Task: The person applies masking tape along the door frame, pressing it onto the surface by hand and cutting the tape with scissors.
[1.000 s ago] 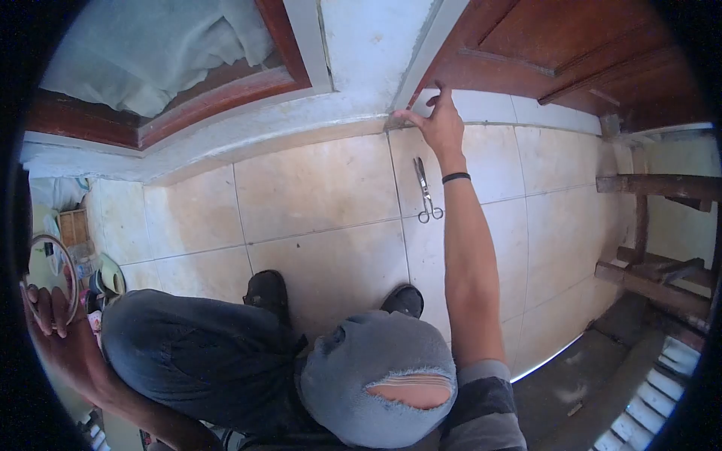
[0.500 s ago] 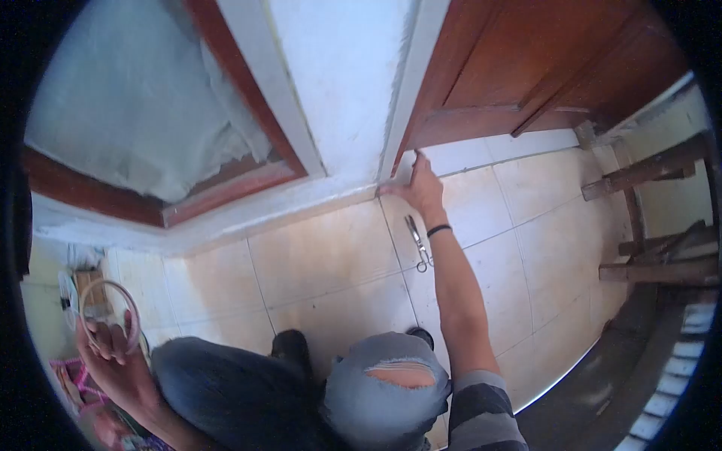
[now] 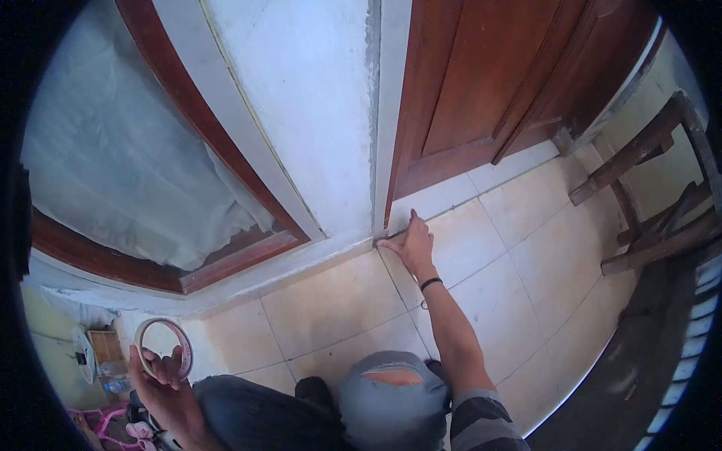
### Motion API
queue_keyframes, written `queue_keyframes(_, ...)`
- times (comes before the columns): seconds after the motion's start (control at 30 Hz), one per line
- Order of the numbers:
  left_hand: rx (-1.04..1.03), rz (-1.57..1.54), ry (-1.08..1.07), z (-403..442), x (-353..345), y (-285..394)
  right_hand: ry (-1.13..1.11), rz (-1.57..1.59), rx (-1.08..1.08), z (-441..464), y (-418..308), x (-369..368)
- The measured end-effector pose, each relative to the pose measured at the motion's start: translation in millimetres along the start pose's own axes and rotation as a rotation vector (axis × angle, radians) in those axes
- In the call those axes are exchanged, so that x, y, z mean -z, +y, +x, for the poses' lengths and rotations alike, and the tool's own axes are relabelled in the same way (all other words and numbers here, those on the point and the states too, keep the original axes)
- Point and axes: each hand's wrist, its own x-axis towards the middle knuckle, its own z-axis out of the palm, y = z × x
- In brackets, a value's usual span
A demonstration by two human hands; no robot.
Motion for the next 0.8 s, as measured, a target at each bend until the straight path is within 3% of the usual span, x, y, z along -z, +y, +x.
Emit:
queue_keyframes(0.1,0.002,0.022,-0.039,2.5,8.3,-0.2,0.058,0.397,-0.075,12.1,-2.1,-5.0)
queue_keyframes(0.2,-0.055,0.035,-0.021,0.7,9.7,-2.7,0.052,0.231,-0.05,30.5,-9.9,-1.5)
queue_keyframes(0.23,-0.033,0.036,0.018,1.2,8.4,-1.7,0.045,0.038,-0.012,18.1,0.2,-11.0)
queue_keyframes(0.4,0.042,0.036,0.022,8.9,-1.5,-6.5,0.029,0.0,-0.031,27.5,-5.6,17.0)
queue_keyframes(0.47,0.156,-0.06,-0.102,1.6,-6.6,3.9,0.128,0.081,0.365,65.6,-34.1,72.8)
queue_keyframes(0.5,0.114,-0.041,-0.103,7.4,3.0,-6.7,0.009,0.009,0.386,82.8,-51.5,104.6)
queue_keyframes(0.53,0.071,-0.022,-0.103,12.2,6.7,-10.0,0.028,0.002,0.393,92.5,-69.4,136.1)
queue_keyframes(0.57,0.179,-0.042,-0.071,2.3,-12.5,2.7,0.035,0.102,0.466,102.0,-87.3,168.4)
queue_keyframes(0.63,0.204,-0.056,-0.026,0.7,-23.3,3.9,0.056,0.173,0.551,116.5,-117.1,229.1)
queue_keyframes(0.67,0.234,-0.043,0.027,2.0,-28.5,3.9,0.122,0.175,0.574,122.3,-131.6,255.9)
queue_keyframes(0.7,0.241,-0.019,-0.089,8.3,-17.1,-1.6,0.191,0.182,0.6,129.2,-146.3,282.2)
queue_keyframes(0.8,0.186,0.041,-0.089,16.2,-18.4,-16.7,0.408,0.054,0.708,149.1,-188.5,357.2)
